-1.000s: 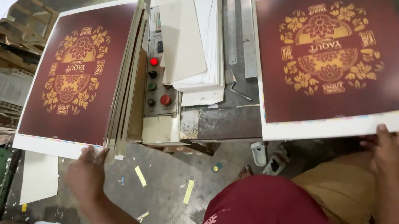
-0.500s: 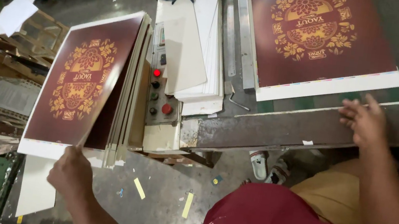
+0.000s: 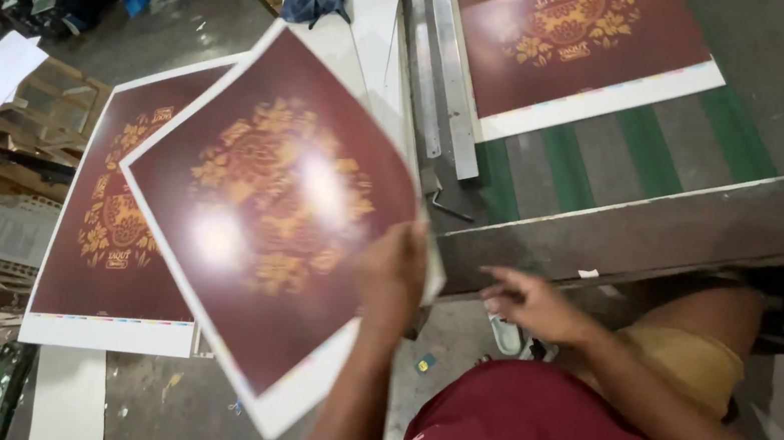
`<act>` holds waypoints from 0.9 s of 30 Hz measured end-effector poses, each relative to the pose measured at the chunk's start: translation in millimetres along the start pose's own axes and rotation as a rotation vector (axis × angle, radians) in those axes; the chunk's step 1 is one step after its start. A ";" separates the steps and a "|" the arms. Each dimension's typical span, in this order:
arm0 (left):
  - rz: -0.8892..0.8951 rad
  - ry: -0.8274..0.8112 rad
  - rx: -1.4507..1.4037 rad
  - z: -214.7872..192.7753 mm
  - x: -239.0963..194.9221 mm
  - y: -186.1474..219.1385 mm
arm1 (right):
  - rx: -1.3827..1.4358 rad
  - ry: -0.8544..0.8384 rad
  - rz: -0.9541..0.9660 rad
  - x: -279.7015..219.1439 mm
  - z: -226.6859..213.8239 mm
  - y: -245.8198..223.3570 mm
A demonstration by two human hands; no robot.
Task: Sorting and moving printed sheets from one stack to another.
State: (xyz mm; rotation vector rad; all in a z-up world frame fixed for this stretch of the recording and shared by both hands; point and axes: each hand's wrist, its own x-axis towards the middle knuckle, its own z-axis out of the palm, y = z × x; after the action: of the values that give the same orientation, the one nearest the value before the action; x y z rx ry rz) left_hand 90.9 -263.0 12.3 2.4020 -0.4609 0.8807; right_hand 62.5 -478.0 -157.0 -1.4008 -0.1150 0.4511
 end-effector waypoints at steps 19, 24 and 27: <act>-0.266 -0.103 0.266 -92.3 -26.7 -89.5 | 0.404 0.730 -0.113 -52.4 -107.6 69.7; -0.518 0.041 0.796 -174.1 -66.4 -145.9 | 0.343 0.864 -0.210 -99.0 -151.7 56.6; -0.565 -0.059 1.066 -203.0 -102.3 -189.2 | 0.274 1.019 -0.125 -117.0 -158.8 34.7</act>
State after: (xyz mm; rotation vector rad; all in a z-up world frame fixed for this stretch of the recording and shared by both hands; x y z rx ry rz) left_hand 7.5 20.7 5.0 3.1938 0.8736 0.8962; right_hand 1.8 -664.6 -197.4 -1.1990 0.6598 -0.3711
